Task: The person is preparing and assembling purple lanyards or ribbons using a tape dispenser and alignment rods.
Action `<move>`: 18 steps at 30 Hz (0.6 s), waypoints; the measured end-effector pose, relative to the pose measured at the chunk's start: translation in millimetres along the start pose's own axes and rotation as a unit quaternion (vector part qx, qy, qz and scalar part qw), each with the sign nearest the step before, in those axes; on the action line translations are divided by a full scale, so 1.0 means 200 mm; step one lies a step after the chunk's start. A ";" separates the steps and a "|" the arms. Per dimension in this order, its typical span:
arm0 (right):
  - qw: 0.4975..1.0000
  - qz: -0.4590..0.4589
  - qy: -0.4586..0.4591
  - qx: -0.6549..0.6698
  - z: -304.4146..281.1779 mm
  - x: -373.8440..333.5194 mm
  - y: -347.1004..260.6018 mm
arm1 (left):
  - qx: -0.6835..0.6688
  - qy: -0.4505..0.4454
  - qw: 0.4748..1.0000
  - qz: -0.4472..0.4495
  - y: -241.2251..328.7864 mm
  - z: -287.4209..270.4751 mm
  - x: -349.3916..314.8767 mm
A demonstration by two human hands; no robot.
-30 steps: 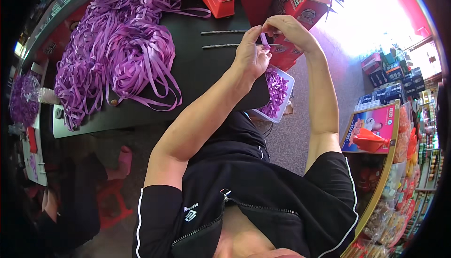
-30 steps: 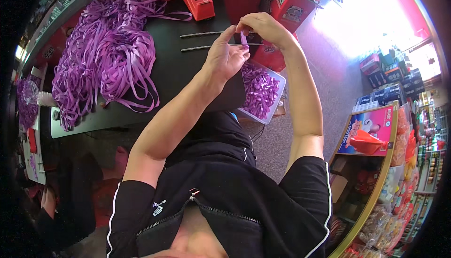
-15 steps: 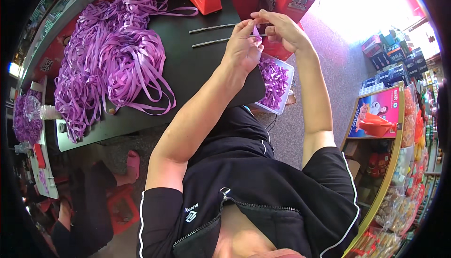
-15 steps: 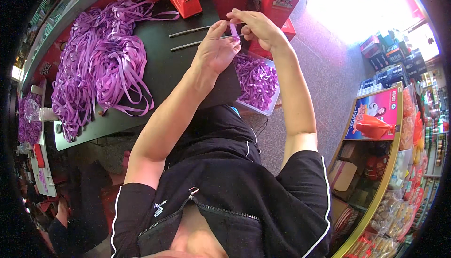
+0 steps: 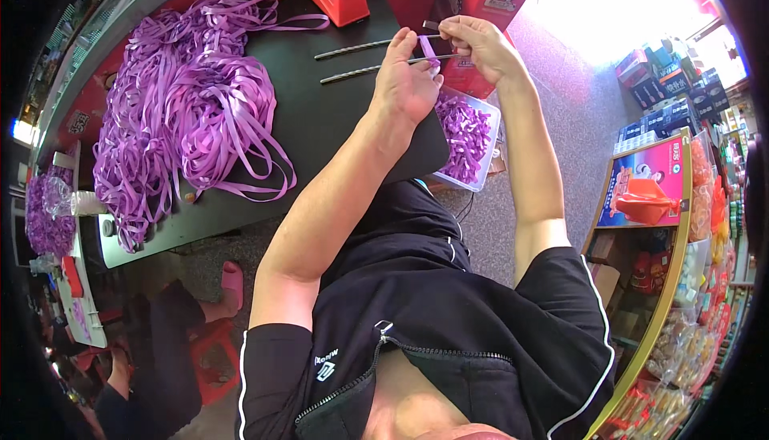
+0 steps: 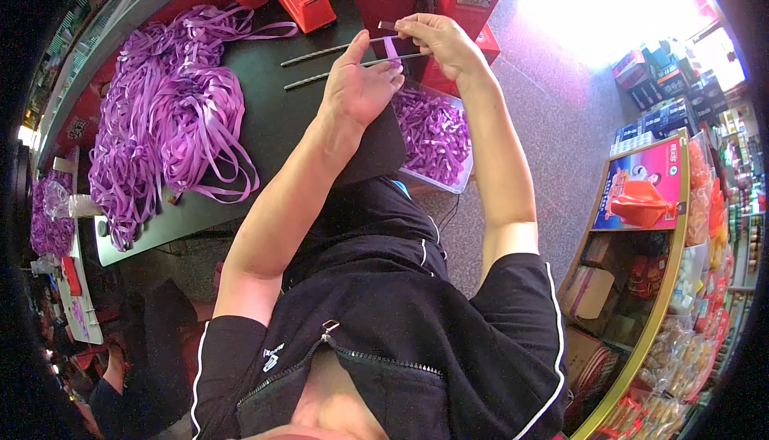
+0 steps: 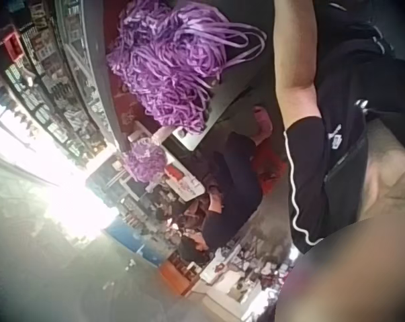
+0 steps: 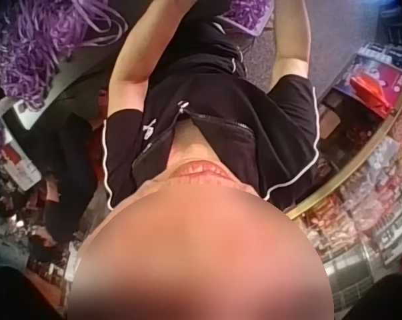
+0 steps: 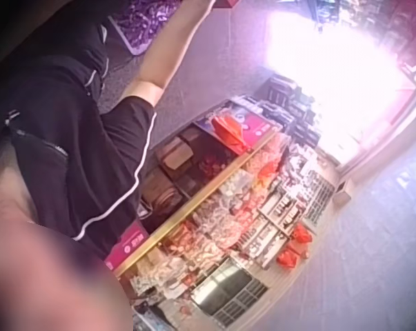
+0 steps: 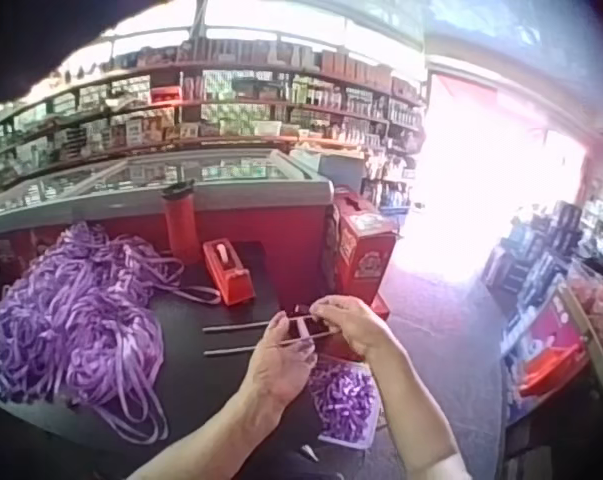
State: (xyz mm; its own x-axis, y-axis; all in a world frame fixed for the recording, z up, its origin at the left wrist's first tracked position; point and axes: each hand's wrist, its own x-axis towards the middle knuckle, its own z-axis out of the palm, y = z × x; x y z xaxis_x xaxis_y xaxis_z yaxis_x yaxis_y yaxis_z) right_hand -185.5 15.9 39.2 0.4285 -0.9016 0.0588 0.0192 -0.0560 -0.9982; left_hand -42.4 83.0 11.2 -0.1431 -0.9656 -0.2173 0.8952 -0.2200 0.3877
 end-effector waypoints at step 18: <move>0.931 0.062 -0.060 -0.354 0.00 0.16 0.04 | -0.060 -0.020 0.998 -0.015 0.01 0.04 -0.07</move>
State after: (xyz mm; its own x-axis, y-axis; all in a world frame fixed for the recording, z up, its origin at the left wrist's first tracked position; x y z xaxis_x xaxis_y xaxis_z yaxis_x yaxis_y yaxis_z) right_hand -172.0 -13.4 33.7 0.4862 -0.8681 -0.1003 -0.6191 -0.2612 -0.7406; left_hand -42.6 94.7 21.0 -0.1859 -0.9638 -0.1909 0.9338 -0.2338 0.2709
